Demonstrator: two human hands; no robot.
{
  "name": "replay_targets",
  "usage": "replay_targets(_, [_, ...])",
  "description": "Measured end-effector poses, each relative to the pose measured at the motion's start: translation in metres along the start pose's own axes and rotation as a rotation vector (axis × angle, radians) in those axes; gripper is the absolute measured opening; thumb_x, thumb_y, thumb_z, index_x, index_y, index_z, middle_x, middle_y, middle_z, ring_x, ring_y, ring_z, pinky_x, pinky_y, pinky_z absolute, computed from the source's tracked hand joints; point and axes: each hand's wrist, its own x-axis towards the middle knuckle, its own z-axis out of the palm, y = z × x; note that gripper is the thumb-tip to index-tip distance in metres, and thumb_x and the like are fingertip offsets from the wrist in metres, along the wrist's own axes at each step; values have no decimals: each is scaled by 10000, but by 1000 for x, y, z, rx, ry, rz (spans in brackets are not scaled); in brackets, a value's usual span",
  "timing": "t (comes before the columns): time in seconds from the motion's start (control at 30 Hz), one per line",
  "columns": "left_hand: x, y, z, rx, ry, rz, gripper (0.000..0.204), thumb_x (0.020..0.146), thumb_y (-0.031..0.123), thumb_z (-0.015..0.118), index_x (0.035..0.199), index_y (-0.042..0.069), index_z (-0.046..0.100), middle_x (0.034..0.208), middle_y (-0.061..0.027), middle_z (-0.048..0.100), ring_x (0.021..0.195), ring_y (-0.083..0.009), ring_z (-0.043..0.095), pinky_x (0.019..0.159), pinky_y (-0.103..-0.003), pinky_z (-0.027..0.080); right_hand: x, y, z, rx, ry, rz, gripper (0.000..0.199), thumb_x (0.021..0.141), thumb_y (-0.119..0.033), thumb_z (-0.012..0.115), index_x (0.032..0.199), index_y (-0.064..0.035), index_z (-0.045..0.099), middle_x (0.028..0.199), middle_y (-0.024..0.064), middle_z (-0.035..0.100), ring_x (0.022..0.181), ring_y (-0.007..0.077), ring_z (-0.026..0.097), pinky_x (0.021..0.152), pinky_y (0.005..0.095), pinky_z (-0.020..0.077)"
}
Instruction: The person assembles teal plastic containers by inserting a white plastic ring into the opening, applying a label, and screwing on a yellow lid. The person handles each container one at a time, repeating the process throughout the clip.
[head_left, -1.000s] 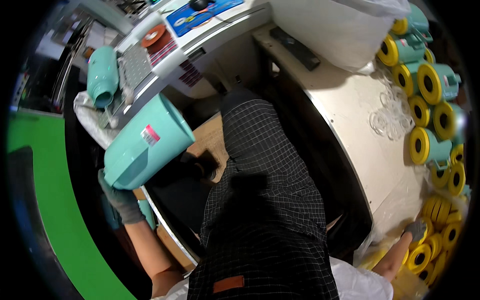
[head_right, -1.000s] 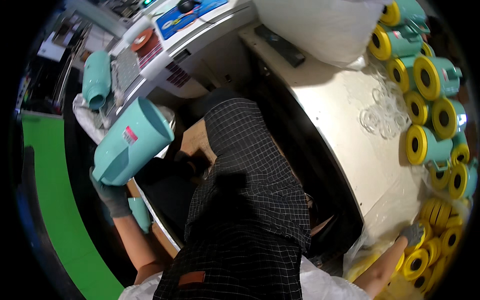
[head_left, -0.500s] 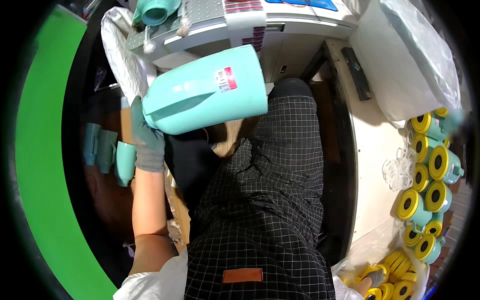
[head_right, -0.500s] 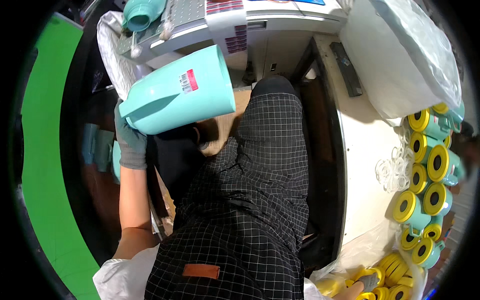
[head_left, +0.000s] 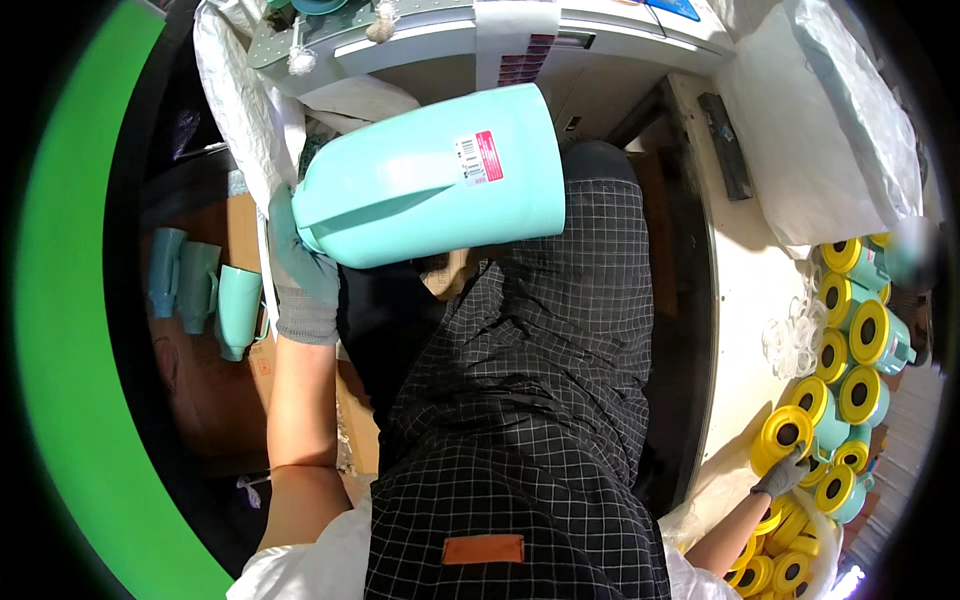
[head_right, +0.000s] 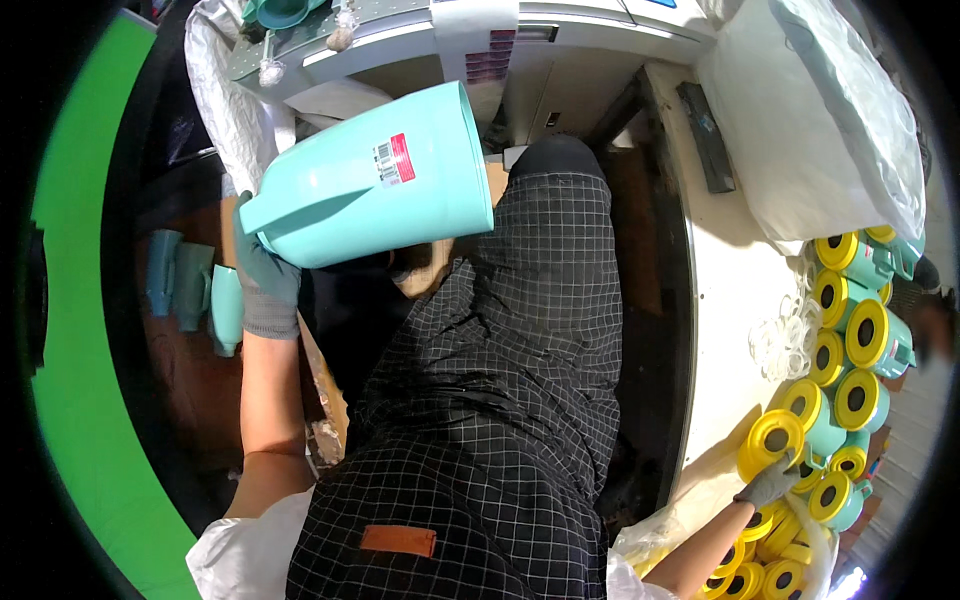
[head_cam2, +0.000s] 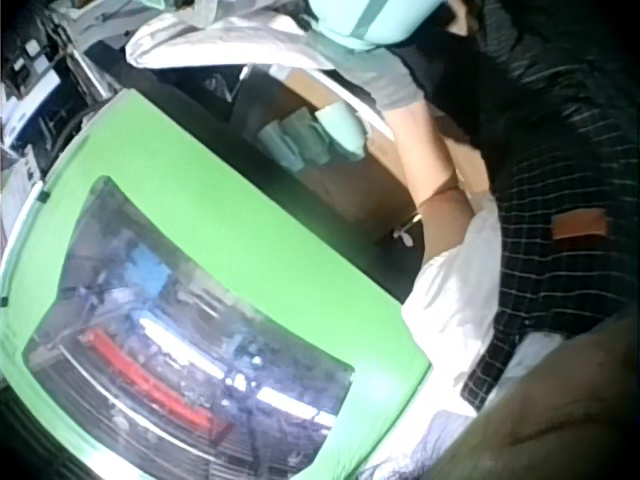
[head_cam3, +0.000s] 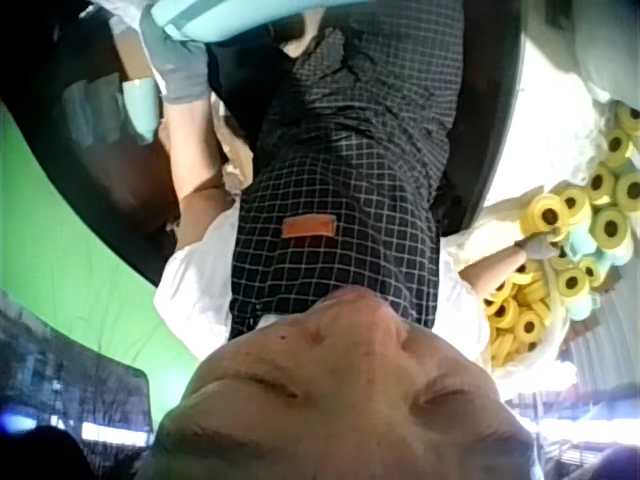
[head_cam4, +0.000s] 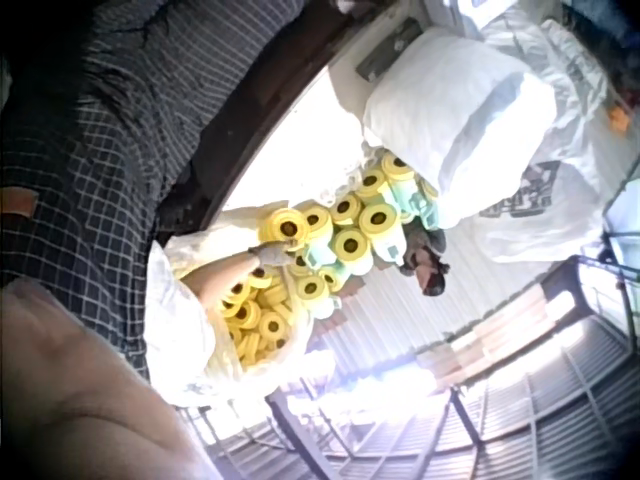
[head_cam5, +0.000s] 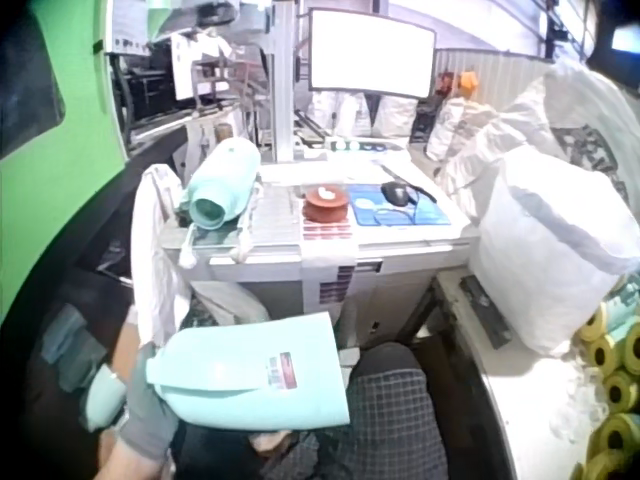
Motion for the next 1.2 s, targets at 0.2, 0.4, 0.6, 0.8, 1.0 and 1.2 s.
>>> replay_targets(0.2, [-1,-15,-55,388,-114,205,507,1117,332,458,1548,68,421,1478,-142,556,1345,-293,569,1117,-451,510,15,18,-6,522,78,-52,432,1072,-237,567,1349,94,579,1288,235,675,1121,321,668,988,389,551])
replay_targets(0.4, [-13,-13,-34,554,-141,313,463,1087,160,507,1514,-1,427,1425,-149,567,1299,-250,583,1093,-386,502,-15,-46,13,992,77,-216,383,1068,-162,557,1376,64,574,1306,217,671,1141,298,665,1006,387,546])
replay_targets(0.6, [-36,-15,-11,768,-254,399,518,1061,154,556,1507,-59,402,1446,-175,547,1342,-253,536,1124,-377,444,-240,-246,133,684,-909,-211,367,1064,-218,594,1356,3,617,1303,183,644,1216,250,605,1045,373,484])
replay_targets(0.8, [-70,-36,-29,741,-336,224,524,1135,249,418,1576,-22,336,1495,-132,502,1361,-233,517,1157,-382,425,-291,-299,101,896,-559,-913,399,924,-124,673,1303,1,661,1088,167,597,957,305,572,888,416,479])
replay_targets(1.0, [-72,-71,-41,485,-257,42,471,1133,250,421,1538,11,395,1460,-107,537,1325,-227,541,1138,-379,443,-290,-317,97,945,-725,-582,513,960,-254,682,1384,30,626,1043,120,602,914,238,580,841,366,488])
replay_targets(1.2, [-80,-79,-12,108,-239,-226,360,1120,212,455,1397,-3,541,1326,-101,631,1219,-169,602,1019,-337,508,-261,-399,31,1166,-747,-1019,607,828,-251,769,1349,39,655,1043,132,565,935,249,583,844,344,490])
